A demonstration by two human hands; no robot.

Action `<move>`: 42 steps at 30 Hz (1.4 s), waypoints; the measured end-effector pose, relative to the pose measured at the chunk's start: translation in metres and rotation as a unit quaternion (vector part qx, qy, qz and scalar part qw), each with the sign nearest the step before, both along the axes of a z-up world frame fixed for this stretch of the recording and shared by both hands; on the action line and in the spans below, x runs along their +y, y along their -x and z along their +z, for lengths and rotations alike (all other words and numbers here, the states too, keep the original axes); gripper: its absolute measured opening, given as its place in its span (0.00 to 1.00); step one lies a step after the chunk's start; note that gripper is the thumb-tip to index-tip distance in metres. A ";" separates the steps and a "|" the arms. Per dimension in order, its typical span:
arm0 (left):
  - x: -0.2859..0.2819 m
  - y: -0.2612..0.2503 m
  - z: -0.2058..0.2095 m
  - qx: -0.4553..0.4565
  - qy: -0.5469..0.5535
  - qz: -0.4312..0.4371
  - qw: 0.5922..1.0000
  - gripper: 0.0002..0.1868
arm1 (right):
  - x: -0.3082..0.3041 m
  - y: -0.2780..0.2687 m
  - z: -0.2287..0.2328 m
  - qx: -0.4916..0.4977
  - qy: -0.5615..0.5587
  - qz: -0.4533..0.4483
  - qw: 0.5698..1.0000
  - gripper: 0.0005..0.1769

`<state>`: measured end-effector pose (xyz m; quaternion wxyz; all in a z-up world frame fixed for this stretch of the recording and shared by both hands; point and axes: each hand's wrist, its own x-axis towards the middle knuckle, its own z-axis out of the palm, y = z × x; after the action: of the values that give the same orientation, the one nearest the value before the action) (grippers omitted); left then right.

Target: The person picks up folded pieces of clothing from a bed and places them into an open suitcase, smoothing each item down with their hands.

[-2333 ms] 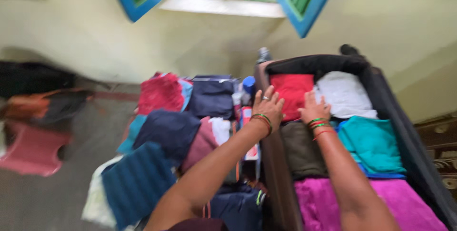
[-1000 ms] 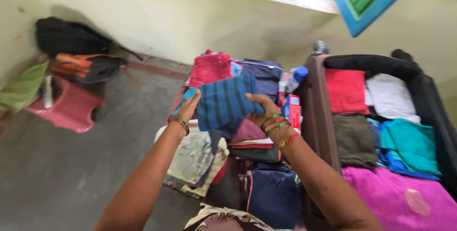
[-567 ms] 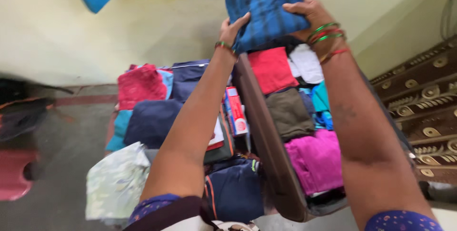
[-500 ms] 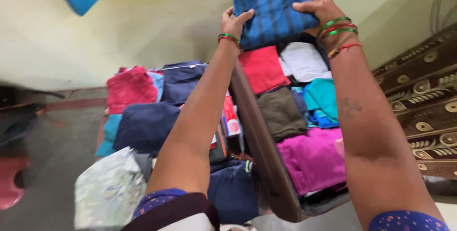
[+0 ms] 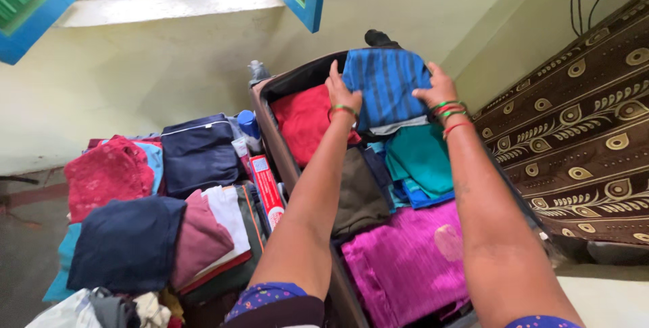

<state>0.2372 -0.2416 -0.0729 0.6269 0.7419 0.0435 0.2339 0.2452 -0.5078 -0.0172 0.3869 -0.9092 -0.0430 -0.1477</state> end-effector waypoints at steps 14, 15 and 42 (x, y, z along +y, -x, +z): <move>0.021 0.095 0.051 0.260 -0.509 -0.209 0.794 0.52 | 0.053 0.028 -0.072 0.146 0.434 0.043 0.888 0.35; 0.033 0.107 0.055 0.240 -0.478 -0.222 0.816 0.49 | 0.065 0.027 -0.061 0.194 0.440 0.019 0.876 0.34; 0.657 0.588 -0.066 0.546 -0.218 0.036 0.808 0.47 | 0.699 0.366 -0.172 0.131 0.086 0.437 0.886 0.35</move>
<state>-0.3506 0.4156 -0.1389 0.3126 0.8625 0.3532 -0.1834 -0.1205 0.1914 -0.1895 0.3350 -0.8389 -0.3975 0.1610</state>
